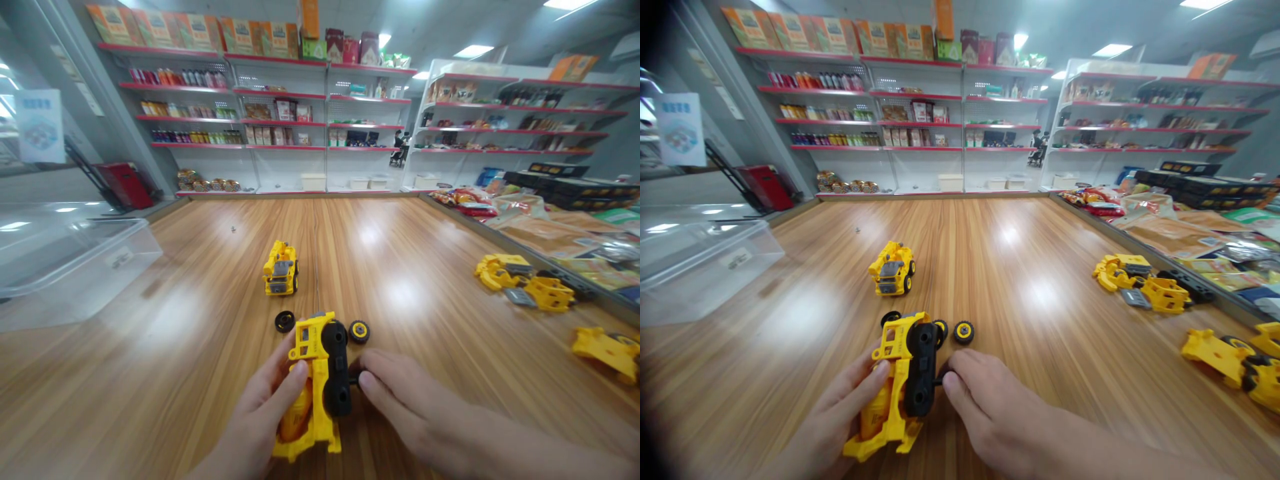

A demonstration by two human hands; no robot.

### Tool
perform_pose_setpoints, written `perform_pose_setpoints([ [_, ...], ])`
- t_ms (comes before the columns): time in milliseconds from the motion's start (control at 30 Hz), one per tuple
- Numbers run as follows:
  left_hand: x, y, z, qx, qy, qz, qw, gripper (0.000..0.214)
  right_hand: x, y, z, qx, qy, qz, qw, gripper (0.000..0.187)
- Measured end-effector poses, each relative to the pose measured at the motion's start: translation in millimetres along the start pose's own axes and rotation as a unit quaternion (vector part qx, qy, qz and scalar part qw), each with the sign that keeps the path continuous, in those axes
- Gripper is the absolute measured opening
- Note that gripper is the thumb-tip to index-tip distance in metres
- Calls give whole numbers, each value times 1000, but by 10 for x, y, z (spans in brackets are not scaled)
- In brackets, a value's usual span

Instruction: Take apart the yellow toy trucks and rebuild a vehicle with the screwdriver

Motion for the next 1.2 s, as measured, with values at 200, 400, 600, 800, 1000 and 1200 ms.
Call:
perform_pose_setpoints([
  [200,2,2,21,-5,10,26,1000,69,6,11,32,43,-15,-2,999,10],
  [400,7,-13,41,-18,22,53,998,60,-8,28,67,70,-7,-5,997,16],
  [600,3,-36,26,-18,40,53,998,62,6,31,94,72,9,-10,997,17],
  [800,-9,-53,18,-18,32,34,999,62,18,12,129,52,28,-14,998,16],
  [1000,-39,-88,22,5,35,58,998,66,19,19,156,49,39,7,998,23],
  [1200,-27,-82,13,2,35,67,997,64,46,29,196,42,59,11,997,22],
])
Point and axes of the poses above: each hand's wrist, its own y-axis towards the middle knuckle, its own x-axis out of the back of the hand, z = x × y, the point moved 3 cm from there along y, towards the middle knuckle, and after that the axes turned 1 degree about -y, right-handed, at the moved point
